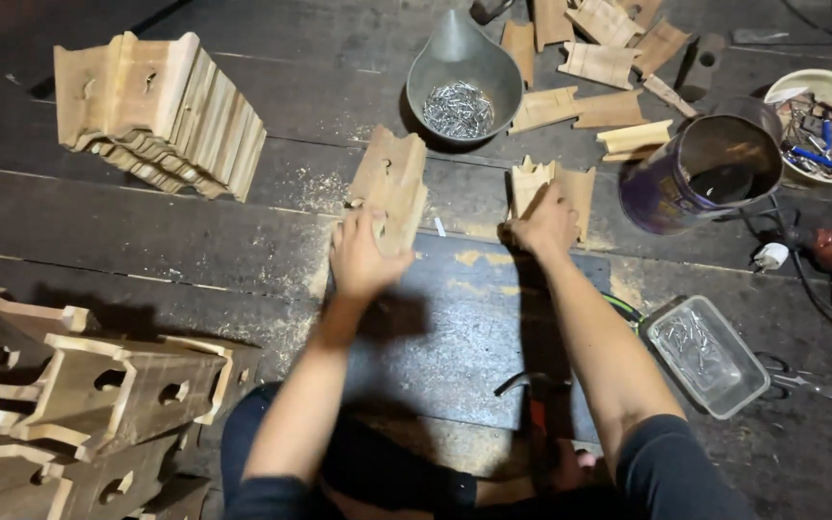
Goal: Assembling small wooden boxes by nailing pre-cut panels together while sitting on the floor.
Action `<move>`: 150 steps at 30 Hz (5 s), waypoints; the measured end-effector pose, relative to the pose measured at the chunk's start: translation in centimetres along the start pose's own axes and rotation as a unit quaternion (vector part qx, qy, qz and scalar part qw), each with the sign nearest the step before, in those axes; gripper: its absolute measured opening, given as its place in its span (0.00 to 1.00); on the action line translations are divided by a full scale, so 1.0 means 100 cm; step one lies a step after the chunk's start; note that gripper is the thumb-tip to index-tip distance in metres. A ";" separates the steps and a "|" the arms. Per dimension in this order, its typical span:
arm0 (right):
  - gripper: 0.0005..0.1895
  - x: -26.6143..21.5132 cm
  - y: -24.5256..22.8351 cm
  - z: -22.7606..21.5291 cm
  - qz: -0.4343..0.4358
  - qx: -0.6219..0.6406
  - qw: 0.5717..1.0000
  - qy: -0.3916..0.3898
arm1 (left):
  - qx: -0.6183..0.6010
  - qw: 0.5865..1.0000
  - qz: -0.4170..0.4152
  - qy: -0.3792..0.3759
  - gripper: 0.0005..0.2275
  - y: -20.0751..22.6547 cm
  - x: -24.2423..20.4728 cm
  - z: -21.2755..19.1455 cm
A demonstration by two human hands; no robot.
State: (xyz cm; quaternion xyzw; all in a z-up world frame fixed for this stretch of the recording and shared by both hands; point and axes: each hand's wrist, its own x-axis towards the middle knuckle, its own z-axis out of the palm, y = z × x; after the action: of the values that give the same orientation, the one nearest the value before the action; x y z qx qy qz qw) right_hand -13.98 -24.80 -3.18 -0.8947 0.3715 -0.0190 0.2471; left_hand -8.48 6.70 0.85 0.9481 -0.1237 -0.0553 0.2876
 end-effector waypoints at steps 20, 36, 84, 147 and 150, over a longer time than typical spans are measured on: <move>0.55 -0.173 0.016 -0.053 -0.015 0.637 0.764 -0.100 | 0.040 0.974 0.091 0.205 0.27 -0.042 -0.126 0.043; 0.68 -0.301 -0.002 -0.054 -0.044 0.680 0.708 -0.183 | -0.687 0.720 -0.064 -0.076 0.30 0.107 -0.191 -0.027; 0.64 -0.245 0.132 -0.058 -0.041 0.015 0.986 -0.159 | -0.724 0.665 -0.156 -0.098 0.20 -0.053 -0.196 -0.052; 0.07 -0.283 0.095 -0.004 -0.273 0.172 0.946 -0.024 | -0.143 0.972 0.174 -0.063 0.16 -0.051 -0.192 0.027; 0.08 -0.285 0.092 -0.006 -0.291 0.173 0.941 -0.029 | -0.146 0.975 0.164 -0.023 0.14 -0.067 -0.192 0.054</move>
State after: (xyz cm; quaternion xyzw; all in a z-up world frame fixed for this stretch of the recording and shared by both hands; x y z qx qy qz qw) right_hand -40.83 -11.39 -2.57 -0.9075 0.0788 -0.1281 0.3922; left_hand -26.54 14.33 -6.69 0.8610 -0.2748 -0.0463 0.4255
